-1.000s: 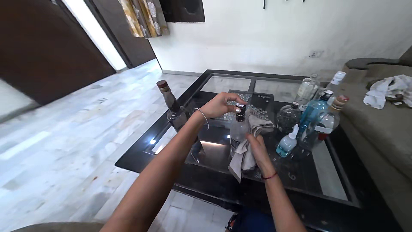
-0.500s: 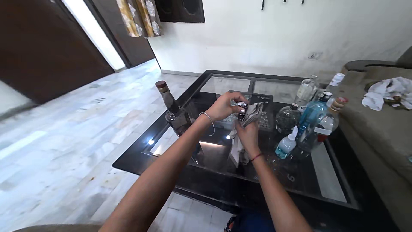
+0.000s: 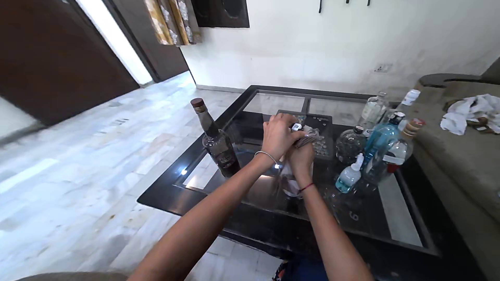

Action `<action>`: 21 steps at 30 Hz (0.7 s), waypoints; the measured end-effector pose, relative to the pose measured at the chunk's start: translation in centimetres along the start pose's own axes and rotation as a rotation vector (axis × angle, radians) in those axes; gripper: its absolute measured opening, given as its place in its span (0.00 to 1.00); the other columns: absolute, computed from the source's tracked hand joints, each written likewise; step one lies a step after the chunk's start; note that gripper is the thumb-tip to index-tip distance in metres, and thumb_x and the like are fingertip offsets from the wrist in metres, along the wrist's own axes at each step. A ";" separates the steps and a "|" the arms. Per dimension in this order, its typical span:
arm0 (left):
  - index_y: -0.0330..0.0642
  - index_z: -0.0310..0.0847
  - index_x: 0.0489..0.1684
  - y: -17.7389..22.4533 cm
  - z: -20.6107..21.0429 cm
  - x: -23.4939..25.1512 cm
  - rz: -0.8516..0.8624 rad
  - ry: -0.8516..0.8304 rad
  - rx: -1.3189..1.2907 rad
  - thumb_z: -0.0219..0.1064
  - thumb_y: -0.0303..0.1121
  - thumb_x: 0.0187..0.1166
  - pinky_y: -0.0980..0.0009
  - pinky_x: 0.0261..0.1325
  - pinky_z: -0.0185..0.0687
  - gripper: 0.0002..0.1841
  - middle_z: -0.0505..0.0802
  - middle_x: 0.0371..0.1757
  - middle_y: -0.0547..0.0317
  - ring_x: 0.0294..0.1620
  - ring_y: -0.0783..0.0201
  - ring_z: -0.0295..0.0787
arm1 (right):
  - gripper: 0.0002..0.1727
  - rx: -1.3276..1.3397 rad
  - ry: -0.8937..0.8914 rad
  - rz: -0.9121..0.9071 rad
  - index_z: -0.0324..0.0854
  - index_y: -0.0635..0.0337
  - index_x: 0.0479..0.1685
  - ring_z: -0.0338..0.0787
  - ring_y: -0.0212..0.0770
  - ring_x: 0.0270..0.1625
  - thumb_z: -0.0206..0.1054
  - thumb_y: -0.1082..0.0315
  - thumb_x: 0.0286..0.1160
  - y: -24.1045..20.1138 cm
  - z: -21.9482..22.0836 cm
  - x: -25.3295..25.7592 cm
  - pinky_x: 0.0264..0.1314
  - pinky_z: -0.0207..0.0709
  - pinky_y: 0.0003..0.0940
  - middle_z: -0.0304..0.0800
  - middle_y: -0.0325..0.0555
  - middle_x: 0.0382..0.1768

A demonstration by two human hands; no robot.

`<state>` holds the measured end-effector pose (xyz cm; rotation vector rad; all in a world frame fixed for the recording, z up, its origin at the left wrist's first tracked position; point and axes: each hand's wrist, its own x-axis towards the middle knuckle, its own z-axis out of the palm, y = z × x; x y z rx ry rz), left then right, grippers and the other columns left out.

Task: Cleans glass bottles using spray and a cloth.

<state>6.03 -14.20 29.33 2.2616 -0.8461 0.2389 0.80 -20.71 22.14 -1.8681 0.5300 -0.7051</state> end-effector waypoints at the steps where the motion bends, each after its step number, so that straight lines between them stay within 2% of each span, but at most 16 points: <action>1: 0.29 0.88 0.55 -0.2 -0.1 0.3 0.002 -0.024 -0.008 0.82 0.41 0.69 0.38 0.67 0.71 0.24 0.90 0.54 0.35 0.62 0.36 0.83 | 0.22 0.052 -0.060 -0.001 0.77 0.75 0.58 0.85 0.63 0.49 0.74 0.65 0.75 0.4 -0.5 0.7 0.49 0.76 0.62 0.85 0.68 0.45; 2: 0.28 0.87 0.55 -0.5 -0.2 0.6 0.024 -0.058 -0.025 0.82 0.41 0.70 0.39 0.67 0.73 0.24 0.90 0.55 0.34 0.62 0.36 0.83 | 0.22 0.115 -0.111 -0.007 0.77 0.75 0.57 0.86 0.55 0.45 0.76 0.68 0.71 0.9 -0.8 1.5 0.46 0.77 0.55 0.86 0.63 0.42; 4: 0.27 0.86 0.59 -0.9 -0.6 1.1 0.106 -0.166 -0.123 0.76 0.33 0.76 0.42 0.71 0.72 0.20 0.89 0.59 0.33 0.66 0.37 0.82 | 0.26 0.244 -0.240 -0.016 0.76 0.75 0.63 0.88 0.41 0.50 0.78 0.78 0.64 1.5 -1.7 3.2 0.58 0.81 0.40 0.88 0.57 0.48; 6: 0.29 0.84 0.66 -1.7 -1.1 1.6 0.259 -0.311 -0.236 0.67 0.26 0.82 0.54 0.72 0.77 0.17 0.90 0.64 0.38 0.65 0.49 0.87 | 0.28 0.349 -0.387 -0.042 0.74 0.72 0.63 0.88 0.30 0.50 0.77 0.84 0.60 1.9 -2.8 4.3 0.59 0.82 0.28 0.88 0.50 0.49; 7: 0.30 0.82 0.71 -2.1 -1.3 1.8 0.327 -0.393 -0.283 0.63 0.24 0.84 0.59 0.71 0.77 0.18 0.89 0.68 0.39 0.67 0.53 0.86 | 0.28 0.392 -0.457 -0.062 0.75 0.71 0.62 0.89 0.28 0.49 0.76 0.86 0.58 2.3 -3.4 4.8 0.57 0.83 0.26 0.89 0.47 0.47; 9: 0.30 0.78 0.76 -3.1 -1.6 2.3 0.418 -0.501 -0.332 0.60 0.21 0.84 0.62 0.78 0.72 0.21 0.85 0.74 0.39 0.76 0.54 0.80 | 0.28 0.442 -0.598 -0.088 0.76 0.68 0.61 0.90 0.26 0.48 0.74 0.87 0.55 2.9 -4.4 5.6 0.56 0.85 0.24 0.91 0.43 0.46; 10: 0.30 0.78 0.76 -3.5 -1.7 2.4 0.429 -0.518 -0.354 0.59 0.19 0.83 0.63 0.80 0.71 0.21 0.85 0.75 0.40 0.78 0.55 0.79 | 0.28 0.448 -0.659 -0.095 0.76 0.67 0.60 0.89 0.25 0.47 0.73 0.88 0.55 3.0 -4.7 5.9 0.56 0.84 0.23 0.90 0.41 0.45; 13: 0.27 0.81 0.71 -3.8 -1.5 2.0 0.418 -0.439 -0.396 0.59 0.17 0.82 0.67 0.79 0.71 0.20 0.88 0.70 0.40 0.74 0.58 0.81 | 0.27 0.456 -0.729 -0.091 0.76 0.65 0.60 0.89 0.24 0.46 0.73 0.87 0.55 3.0 -4.6 6.4 0.55 0.85 0.23 0.91 0.39 0.44; 16: 0.26 0.84 0.67 -3.7 -1.0 1.4 0.412 -0.310 -0.368 0.58 0.16 0.81 0.62 0.80 0.69 0.18 0.90 0.66 0.39 0.73 0.54 0.83 | 0.25 0.406 -0.617 -0.068 0.77 0.68 0.58 0.89 0.26 0.45 0.75 0.86 0.57 2.4 -4.0 5.7 0.53 0.84 0.25 0.90 0.43 0.43; 18: 0.27 0.85 0.67 -3.3 -0.6 1.1 0.380 -0.242 -0.345 0.60 0.17 0.80 0.56 0.80 0.68 0.18 0.91 0.65 0.39 0.72 0.49 0.83 | 0.27 0.339 -0.486 -0.070 0.77 0.70 0.61 0.88 0.29 0.49 0.77 0.83 0.58 2.1 -3.4 5.1 0.57 0.83 0.28 0.89 0.48 0.47; 21: 0.33 0.87 0.67 -2.8 0.3 1.3 0.280 -0.165 -0.317 0.66 0.21 0.80 0.43 0.74 0.69 0.18 0.91 0.63 0.38 0.70 0.42 0.82 | 0.31 0.204 -0.283 -0.027 0.74 0.75 0.67 0.88 0.44 0.57 0.80 0.76 0.62 1.7 -2.6 4.3 0.65 0.79 0.43 0.88 0.60 0.54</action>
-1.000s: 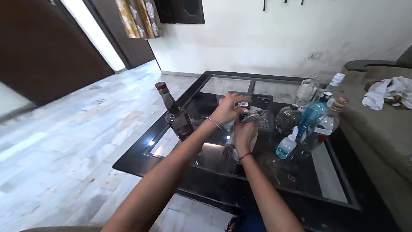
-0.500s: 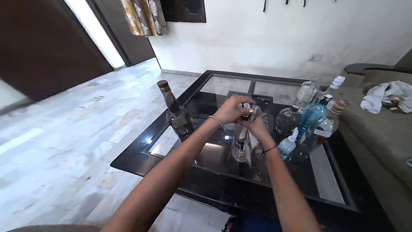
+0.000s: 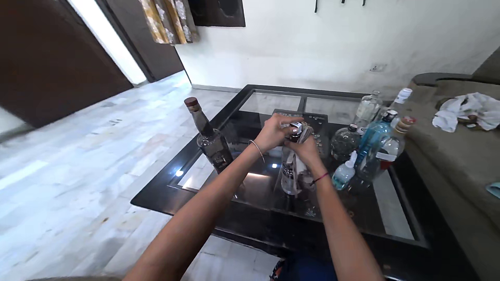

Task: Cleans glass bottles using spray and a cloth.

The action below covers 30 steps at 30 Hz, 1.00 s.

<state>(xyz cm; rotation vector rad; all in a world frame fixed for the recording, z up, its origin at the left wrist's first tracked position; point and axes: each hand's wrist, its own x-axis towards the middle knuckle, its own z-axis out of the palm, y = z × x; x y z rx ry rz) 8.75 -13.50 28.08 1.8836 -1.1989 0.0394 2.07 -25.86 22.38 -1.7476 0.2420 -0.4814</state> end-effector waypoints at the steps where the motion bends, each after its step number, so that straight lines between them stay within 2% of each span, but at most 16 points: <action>1: 0.34 0.87 0.67 0.0 0.3 0.2 -0.027 0.022 0.012 0.68 0.23 0.79 0.37 0.72 0.67 0.18 0.91 0.63 0.38 0.70 0.40 0.81 | 0.30 -0.047 0.061 0.025 0.75 0.75 0.65 0.88 0.50 0.57 0.81 0.74 0.63 -0.1 0.3 -0.1 0.64 0.78 0.49 0.88 0.63 0.53; 3: 0.38 0.84 0.72 0.4 0.9 0.6 -0.106 0.031 0.040 0.70 0.26 0.80 0.31 0.72 0.59 0.21 0.90 0.66 0.39 0.74 0.36 0.75 | 0.27 -0.117 0.171 0.068 0.79 0.76 0.59 0.89 0.58 0.53 0.82 0.68 0.65 0.1 1.1 -0.1 0.59 0.79 0.59 0.89 0.66 0.47; 5: 0.40 0.81 0.77 1.2 1.4 0.8 -0.166 0.024 0.108 0.70 0.30 0.81 0.31 0.70 0.59 0.23 0.88 0.66 0.37 0.74 0.34 0.73 | 0.24 -0.156 0.262 0.078 0.82 0.75 0.54 0.89 0.60 0.51 0.81 0.65 0.66 0.2 1.9 -0.3 0.58 0.78 0.61 0.89 0.66 0.44; 9: 0.35 0.87 0.65 1.9 1.9 0.5 -0.184 0.086 0.195 0.72 0.33 0.80 0.32 0.68 0.60 0.18 0.89 0.61 0.37 0.69 0.34 0.76 | 0.19 -0.221 0.379 0.088 0.85 0.75 0.48 0.87 0.64 0.55 0.78 0.65 0.69 -1.1 3.2 -1.5 0.65 0.72 0.62 0.90 0.67 0.45; 11: 0.36 0.88 0.62 2.2 2.0 0.3 -0.205 0.116 0.238 0.74 0.34 0.79 0.33 0.67 0.60 0.17 0.90 0.59 0.39 0.67 0.36 0.77 | 0.18 -0.248 0.450 0.062 0.85 0.74 0.45 0.89 0.63 0.53 0.78 0.64 0.68 -1.3 4.0 -1.8 0.65 0.73 0.62 0.91 0.66 0.42; 13: 0.36 0.88 0.61 2.6 2.0 0.1 -0.240 0.129 0.265 0.74 0.35 0.78 0.33 0.67 0.60 0.18 0.90 0.59 0.39 0.68 0.36 0.77 | 0.19 -0.242 0.443 0.067 0.85 0.75 0.46 0.89 0.63 0.53 0.78 0.64 0.68 -1.2 4.0 -1.8 0.65 0.72 0.62 0.91 0.66 0.42; 15: 0.36 0.88 0.62 2.7 1.8 0.2 -0.257 0.113 0.258 0.76 0.36 0.77 0.34 0.69 0.61 0.19 0.90 0.60 0.39 0.69 0.35 0.76 | 0.23 -0.173 0.337 0.122 0.83 0.74 0.50 0.88 0.61 0.51 0.80 0.63 0.66 -0.8 3.1 -1.3 0.59 0.74 0.62 0.89 0.65 0.43; 17: 0.33 0.87 0.63 2.1 1.3 0.4 -0.209 0.058 0.187 0.75 0.34 0.77 0.34 0.70 0.64 0.19 0.88 0.62 0.36 0.71 0.34 0.75 | 0.26 -0.062 0.203 0.125 0.80 0.73 0.56 0.88 0.56 0.49 0.83 0.67 0.63 0.0 1.7 -0.4 0.55 0.78 0.58 0.89 0.62 0.44; 19: 0.30 0.83 0.69 1.2 0.5 0.7 -0.121 -0.049 0.064 0.69 0.28 0.82 0.42 0.76 0.68 0.19 0.87 0.67 0.35 0.74 0.39 0.78 | 0.27 0.070 0.034 0.060 0.77 0.73 0.61 0.88 0.44 0.51 0.81 0.76 0.60 0.5 -0.2 0.1 0.59 0.81 0.44 0.89 0.57 0.48; 20: 0.28 0.81 0.70 0.5 0.0 0.9 -0.049 -0.107 0.008 0.64 0.26 0.84 0.51 0.76 0.73 0.19 0.87 0.68 0.36 0.72 0.46 0.82 | 0.27 0.115 -0.064 0.031 0.77 0.72 0.61 0.88 0.37 0.50 0.80 0.79 0.59 0.5 -1.2 0.3 0.59 0.82 0.36 0.89 0.53 0.48; 21: 0.27 0.79 0.72 -0.2 -0.3 1.0 0.003 -0.165 -0.057 0.61 0.24 0.85 0.58 0.78 0.73 0.19 0.86 0.71 0.36 0.73 0.51 0.82 | 0.26 0.147 -0.168 0.012 0.78 0.70 0.60 0.89 0.32 0.49 0.78 0.81 0.58 0.5 -2.2 0.5 0.57 0.83 0.31 0.90 0.49 0.47; 22: 0.27 0.78 0.74 -0.7 -0.4 1.1 0.051 -0.213 -0.099 0.59 0.23 0.85 0.59 0.81 0.70 0.20 0.85 0.73 0.36 0.76 0.52 0.80 | 0.27 0.176 -0.270 -0.006 0.77 0.69 0.60 0.89 0.29 0.48 0.76 0.84 0.57 0.6 -3.0 0.8 0.57 0.84 0.28 0.90 0.46 0.47; 24: 0.26 0.79 0.73 -0.8 -0.4 1.1 0.109 -0.246 -0.115 0.58 0.21 0.85 0.58 0.85 0.66 0.19 0.85 0.74 0.36 0.80 0.50 0.77 | 0.27 0.216 -0.408 -0.023 0.77 0.67 0.60 0.89 0.26 0.47 0.74 0.86 0.55 0.9 -3.9 1.4 0.55 0.84 0.26 0.90 0.42 0.45; 27: 0.27 0.84 0.67 -0.5 0.2 1.0 0.121 -0.187 -0.098 0.59 0.20 0.83 0.58 0.81 0.69 0.17 0.88 0.68 0.36 0.75 0.50 0.80 | 0.25 0.263 -0.448 -0.039 0.77 0.64 0.57 0.90 0.24 0.44 0.71 0.88 0.55 1.0 -4.2 1.6 0.53 0.85 0.24 0.91 0.38 0.42; 30: 0.29 0.85 0.66 -0.1 0.5 0.7 0.108 -0.122 -0.066 0.61 0.20 0.82 0.57 0.80 0.69 0.16 0.91 0.64 0.38 0.73 0.49 0.82 | 0.24 0.219 -0.354 -0.025 0.79 0.67 0.56 0.89 0.26 0.45 0.73 0.87 0.55 0.9 -3.7 1.2 0.53 0.85 0.25 0.91 0.41 0.42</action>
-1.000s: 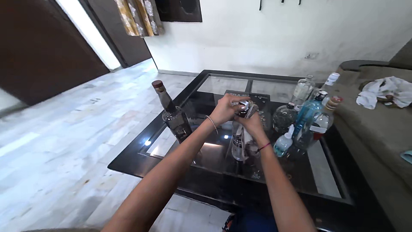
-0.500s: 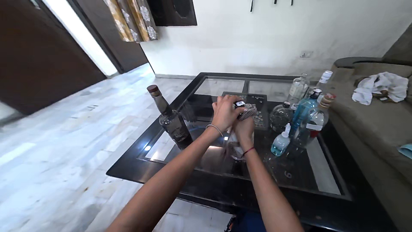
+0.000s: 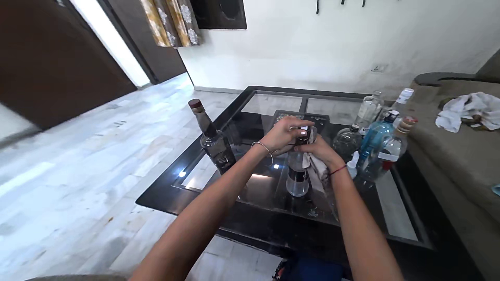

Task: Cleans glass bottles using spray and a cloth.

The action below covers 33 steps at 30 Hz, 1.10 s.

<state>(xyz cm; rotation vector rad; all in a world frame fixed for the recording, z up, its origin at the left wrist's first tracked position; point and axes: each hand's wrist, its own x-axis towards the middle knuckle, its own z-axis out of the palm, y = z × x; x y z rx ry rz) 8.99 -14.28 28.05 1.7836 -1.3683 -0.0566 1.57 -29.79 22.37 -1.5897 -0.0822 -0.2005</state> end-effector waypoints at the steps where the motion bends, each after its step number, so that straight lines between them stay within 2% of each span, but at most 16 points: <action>1: 0.29 0.86 0.66 0.1 0.2 -0.1 -0.007 0.021 0.015 0.62 0.20 0.82 0.55 0.79 0.69 0.16 0.91 0.63 0.38 0.72 0.47 0.82 | 0.24 -0.036 0.043 0.010 0.78 0.69 0.57 0.88 0.27 0.46 0.74 0.86 0.56 -0.1 0.3 -0.2 0.54 0.83 0.26 0.90 0.43 0.44; 4: 0.34 0.88 0.66 0.6 0.6 -0.2 -0.087 0.066 0.050 0.66 0.24 0.81 0.40 0.74 0.67 0.17 0.91 0.62 0.37 0.72 0.40 0.80 | 0.26 -0.096 0.237 -0.002 0.78 0.72 0.58 0.88 0.30 0.48 0.78 0.84 0.55 0.1 1.9 -0.5 0.56 0.82 0.28 0.89 0.49 0.46; 6: 0.37 0.89 0.65 0.8 0.8 -0.2 -0.121 0.094 0.060 0.69 0.26 0.80 0.34 0.71 0.65 0.17 0.90 0.61 0.37 0.71 0.38 0.79 | 0.28 -0.154 0.376 0.003 0.77 0.73 0.61 0.88 0.36 0.50 0.80 0.80 0.57 0.2 3.0 -0.8 0.58 0.81 0.35 0.89 0.54 0.48; 9: 0.39 0.89 0.65 1.3 0.9 -0.2 -0.156 0.095 0.077 0.71 0.28 0.79 0.34 0.72 0.62 0.17 0.91 0.63 0.40 0.73 0.39 0.77 | 0.27 -0.314 0.631 0.055 0.78 0.75 0.61 0.89 0.55 0.54 0.81 0.69 0.65 0.2 5.5 -1.3 0.61 0.78 0.56 0.89 0.63 0.48; 10: 0.40 0.89 0.65 1.3 1.0 -0.3 -0.161 0.096 0.079 0.71 0.28 0.79 0.34 0.73 0.62 0.17 0.90 0.63 0.40 0.73 0.39 0.77 | 0.25 -0.378 0.723 0.056 0.80 0.76 0.58 0.88 0.61 0.55 0.79 0.65 0.67 0.3 6.6 -1.6 0.63 0.75 0.62 0.89 0.67 0.48; 12: 0.39 0.89 0.65 1.2 1.1 -0.4 -0.150 0.102 0.082 0.71 0.29 0.80 0.34 0.73 0.64 0.17 0.90 0.64 0.39 0.73 0.38 0.78 | 0.25 -0.547 0.821 0.023 0.82 0.79 0.56 0.81 0.71 0.66 0.72 0.60 0.76 0.8 8.9 -2.5 0.74 0.64 0.68 0.86 0.74 0.55; 13: 0.39 0.89 0.66 1.2 1.1 -0.4 -0.152 0.098 0.077 0.70 0.29 0.80 0.35 0.73 0.64 0.17 0.90 0.65 0.39 0.73 0.38 0.78 | 0.24 -0.651 0.826 -0.005 0.82 0.79 0.54 0.78 0.74 0.69 0.67 0.58 0.81 1.6 9.8 -3.0 0.76 0.60 0.70 0.84 0.76 0.57; 15: 0.38 0.88 0.66 1.2 1.1 -0.4 -0.152 0.084 0.070 0.69 0.29 0.81 0.35 0.74 0.65 0.17 0.89 0.66 0.39 0.74 0.39 0.78 | 0.22 -0.810 0.843 -0.036 0.86 0.76 0.50 0.78 0.78 0.71 0.63 0.59 0.83 3.6 11.2 -3.8 0.78 0.56 0.74 0.86 0.76 0.58; 16: 0.38 0.88 0.67 1.1 1.1 -0.4 -0.142 0.079 0.063 0.69 0.29 0.82 0.35 0.73 0.65 0.17 0.89 0.66 0.39 0.73 0.40 0.79 | 0.21 -0.870 0.847 -0.045 0.88 0.75 0.48 0.79 0.80 0.69 0.63 0.60 0.82 4.8 11.7 -4.4 0.76 0.58 0.76 0.87 0.76 0.56; 20: 0.33 0.86 0.66 1.0 1.5 -0.5 -0.117 0.102 0.020 0.68 0.26 0.82 0.47 0.75 0.70 0.17 0.90 0.64 0.39 0.71 0.44 0.82 | 0.17 -0.998 0.821 -0.067 0.90 0.76 0.46 0.86 0.82 0.58 0.65 0.67 0.71 10.6 13.0 -7.6 0.64 0.70 0.77 0.90 0.78 0.49; 24: 0.32 0.86 0.66 0.6 1.7 -0.6 -0.096 0.116 0.008 0.67 0.26 0.82 0.50 0.75 0.72 0.16 0.91 0.64 0.39 0.70 0.46 0.83 | 0.16 -0.940 0.769 0.006 0.90 0.76 0.43 0.87 0.78 0.60 0.64 0.68 0.73 14.8 13.6 -10.5 0.68 0.73 0.72 0.90 0.76 0.49; 27: 0.31 0.86 0.66 0.5 1.9 -0.7 -0.087 0.129 -0.009 0.66 0.25 0.82 0.50 0.76 0.72 0.16 0.91 0.64 0.39 0.70 0.46 0.83 | 0.19 -0.812 0.672 0.069 0.90 0.76 0.32 0.89 0.76 0.54 0.65 0.63 0.71 13.5 13.6 -10.9 0.63 0.74 0.70 0.91 0.75 0.41; 30: 0.30 0.85 0.66 0.7 1.9 -0.6 -0.084 0.128 -0.033 0.66 0.24 0.82 0.53 0.74 0.73 0.16 0.91 0.63 0.38 0.68 0.48 0.84 | 0.17 -0.619 0.562 0.117 0.87 0.80 0.38 0.88 0.72 0.56 0.67 0.67 0.66 9.6 13.0 -10.8 0.66 0.73 0.66 0.90 0.74 0.43; 33: 0.30 0.85 0.66 0.8 2.1 -0.8 -0.073 0.136 -0.040 0.64 0.23 0.83 0.56 0.74 0.75 0.16 0.91 0.62 0.39 0.66 0.53 0.86 | 0.14 -0.601 0.551 0.060 0.86 0.80 0.35 0.89 0.68 0.50 0.65 0.71 0.66 6.4 12.2 -10.3 0.62 0.74 0.64 0.89 0.71 0.37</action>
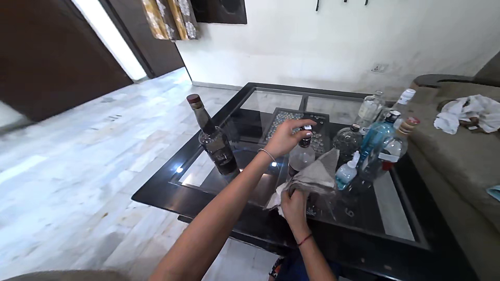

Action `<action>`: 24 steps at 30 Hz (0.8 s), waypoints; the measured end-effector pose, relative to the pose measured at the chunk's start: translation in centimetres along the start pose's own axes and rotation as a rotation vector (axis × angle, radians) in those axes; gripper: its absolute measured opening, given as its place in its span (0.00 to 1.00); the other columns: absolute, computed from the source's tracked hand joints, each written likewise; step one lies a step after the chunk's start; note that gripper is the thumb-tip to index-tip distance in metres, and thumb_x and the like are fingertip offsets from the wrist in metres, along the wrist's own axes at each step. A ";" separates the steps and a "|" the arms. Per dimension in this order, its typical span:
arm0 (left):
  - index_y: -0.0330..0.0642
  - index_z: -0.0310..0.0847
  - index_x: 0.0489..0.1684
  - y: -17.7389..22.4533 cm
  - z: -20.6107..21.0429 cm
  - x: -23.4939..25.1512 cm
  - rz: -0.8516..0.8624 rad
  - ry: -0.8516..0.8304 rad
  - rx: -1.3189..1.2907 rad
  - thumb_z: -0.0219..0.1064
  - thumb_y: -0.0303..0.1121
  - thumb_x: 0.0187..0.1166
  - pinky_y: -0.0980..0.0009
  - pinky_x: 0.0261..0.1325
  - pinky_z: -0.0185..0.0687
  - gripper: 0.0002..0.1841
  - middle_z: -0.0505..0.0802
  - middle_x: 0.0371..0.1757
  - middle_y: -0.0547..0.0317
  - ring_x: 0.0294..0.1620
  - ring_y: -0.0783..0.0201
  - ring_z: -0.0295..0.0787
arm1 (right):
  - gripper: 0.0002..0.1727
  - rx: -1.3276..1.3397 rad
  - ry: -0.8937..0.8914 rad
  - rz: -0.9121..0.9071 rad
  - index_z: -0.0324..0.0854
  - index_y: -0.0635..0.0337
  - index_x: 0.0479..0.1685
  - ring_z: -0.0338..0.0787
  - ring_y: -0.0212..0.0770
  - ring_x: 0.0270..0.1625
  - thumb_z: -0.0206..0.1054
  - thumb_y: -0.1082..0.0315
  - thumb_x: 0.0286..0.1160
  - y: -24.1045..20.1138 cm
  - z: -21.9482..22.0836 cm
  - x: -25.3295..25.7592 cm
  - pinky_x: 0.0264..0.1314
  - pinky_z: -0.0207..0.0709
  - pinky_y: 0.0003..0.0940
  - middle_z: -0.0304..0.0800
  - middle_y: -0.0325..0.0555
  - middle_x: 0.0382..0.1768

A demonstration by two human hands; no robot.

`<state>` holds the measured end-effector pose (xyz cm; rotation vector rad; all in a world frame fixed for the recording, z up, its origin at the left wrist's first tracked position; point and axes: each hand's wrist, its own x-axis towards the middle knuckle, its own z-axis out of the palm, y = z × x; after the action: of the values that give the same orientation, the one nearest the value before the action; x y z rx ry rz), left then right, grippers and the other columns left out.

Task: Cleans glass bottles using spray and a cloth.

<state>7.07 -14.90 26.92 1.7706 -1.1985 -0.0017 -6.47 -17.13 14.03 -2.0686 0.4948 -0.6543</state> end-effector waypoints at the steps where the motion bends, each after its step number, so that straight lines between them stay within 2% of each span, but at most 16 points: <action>1: 0.29 0.85 0.66 -0.1 0.0 -0.1 0.000 -0.002 -0.015 0.64 0.24 0.83 0.55 0.75 0.74 0.16 0.91 0.63 0.39 0.67 0.51 0.86 | 0.13 -0.021 0.033 -0.036 0.87 0.79 0.34 0.89 0.68 0.49 0.64 0.72 0.66 -0.6 -0.4 0.4 0.62 0.74 0.65 0.89 0.70 0.36; 2: 0.29 0.85 0.66 -0.2 0.0 -0.1 0.005 -0.002 -0.018 0.64 0.24 0.84 0.56 0.75 0.74 0.16 0.91 0.63 0.40 0.67 0.53 0.86 | 0.12 -0.057 0.083 -0.082 0.88 0.77 0.35 0.89 0.69 0.51 0.64 0.74 0.65 -0.9 -0.6 0.9 0.62 0.73 0.67 0.90 0.70 0.37; 4: 0.29 0.84 0.66 -0.4 0.1 -0.1 0.010 -0.001 -0.030 0.63 0.24 0.84 0.59 0.73 0.76 0.16 0.91 0.62 0.41 0.64 0.57 0.87 | 0.12 -0.121 0.139 -0.128 0.88 0.76 0.42 0.84 0.76 0.62 0.66 0.75 0.67 -1.2 -0.8 1.8 0.71 0.64 0.72 0.89 0.73 0.49; 6: 0.28 0.84 0.66 -0.4 0.3 0.0 0.005 0.004 -0.050 0.62 0.24 0.84 0.61 0.72 0.77 0.16 0.91 0.62 0.40 0.63 0.58 0.88 | 0.13 -0.175 0.205 -0.153 0.90 0.73 0.44 0.80 0.80 0.67 0.69 0.72 0.66 -0.5 -0.3 2.7 0.72 0.61 0.77 0.88 0.75 0.54; 8: 0.28 0.84 0.65 -0.3 0.3 0.0 -0.006 0.007 -0.072 0.62 0.22 0.84 0.62 0.71 0.78 0.15 0.91 0.62 0.40 0.63 0.59 0.88 | 0.16 -0.107 0.179 -0.096 0.89 0.74 0.48 0.77 0.80 0.69 0.74 0.69 0.66 0.2 -0.6 3.5 0.73 0.59 0.77 0.86 0.77 0.58; 9: 0.28 0.84 0.65 -0.2 0.2 0.0 -0.017 0.002 -0.078 0.61 0.22 0.84 0.64 0.70 0.79 0.15 0.91 0.62 0.41 0.62 0.60 0.88 | 0.20 -0.008 0.137 -0.042 0.88 0.75 0.52 0.77 0.77 0.70 0.78 0.69 0.64 0.4 -1.1 4.0 0.74 0.61 0.73 0.84 0.77 0.60; 10: 0.29 0.84 0.65 -0.1 0.1 0.0 -0.029 -0.004 -0.080 0.61 0.22 0.85 0.65 0.69 0.80 0.15 0.91 0.62 0.42 0.61 0.62 0.88 | 0.23 0.104 0.098 -0.006 0.86 0.76 0.55 0.81 0.69 0.68 0.81 0.71 0.61 0.8 -1.7 4.5 0.73 0.66 0.68 0.86 0.74 0.58; 12: 0.29 0.84 0.66 -0.1 0.1 -0.1 -0.045 -0.018 -0.087 0.60 0.23 0.85 0.67 0.66 0.80 0.15 0.91 0.62 0.43 0.58 0.64 0.89 | 0.26 0.295 -0.047 0.102 0.83 0.75 0.60 0.87 0.49 0.62 0.83 0.75 0.59 1.9 -3.2 5.4 0.69 0.77 0.49 0.89 0.62 0.55; 14: 0.29 0.83 0.66 -0.2 0.1 0.1 -0.055 -0.023 -0.113 0.60 0.23 0.85 0.67 0.65 0.81 0.15 0.91 0.61 0.43 0.56 0.65 0.89 | 0.24 0.456 -0.188 0.235 0.81 0.71 0.59 0.87 0.35 0.53 0.80 0.78 0.62 2.8 -5.1 6.7 0.61 0.81 0.35 0.90 0.51 0.50; 17: 0.29 0.82 0.68 -0.2 0.2 0.1 -0.086 -0.038 -0.155 0.59 0.22 0.86 0.70 0.62 0.83 0.16 0.90 0.62 0.43 0.55 0.67 0.89 | 0.16 0.646 -0.332 0.358 0.79 0.66 0.52 0.88 0.29 0.41 0.69 0.84 0.65 5.0 -7.1 8.6 0.49 0.84 0.29 0.89 0.41 0.39; 19: 0.29 0.81 0.68 -0.1 0.2 0.2 -0.090 -0.037 -0.165 0.59 0.21 0.86 0.71 0.62 0.83 0.16 0.89 0.62 0.43 0.54 0.68 0.88 | 0.14 0.723 -0.369 0.424 0.77 0.62 0.47 0.88 0.28 0.36 0.62 0.88 0.67 5.5 -7.5 9.4 0.44 0.84 0.26 0.88 0.39 0.34; 22: 0.27 0.81 0.68 -0.1 0.4 0.1 -0.073 -0.021 -0.161 0.57 0.21 0.86 0.70 0.63 0.82 0.16 0.89 0.62 0.40 0.56 0.65 0.88 | 0.13 0.707 -0.374 0.423 0.79 0.62 0.46 0.88 0.28 0.36 0.65 0.85 0.66 5.8 -7.1 9.1 0.43 0.85 0.26 0.89 0.38 0.34; 24: 0.27 0.79 0.69 0.3 1.0 -0.2 -0.090 0.000 -0.169 0.55 0.21 0.88 0.67 0.64 0.81 0.16 0.87 0.65 0.38 0.59 0.61 0.87 | 0.11 0.633 -0.306 0.392 0.81 0.68 0.50 0.88 0.30 0.41 0.70 0.81 0.69 5.0 -6.1 7.8 0.50 0.83 0.30 0.89 0.43 0.38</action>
<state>6.28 -15.52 26.46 1.6737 -1.0850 -0.1513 -4.63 -28.09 14.74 -1.3843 0.4278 -0.2090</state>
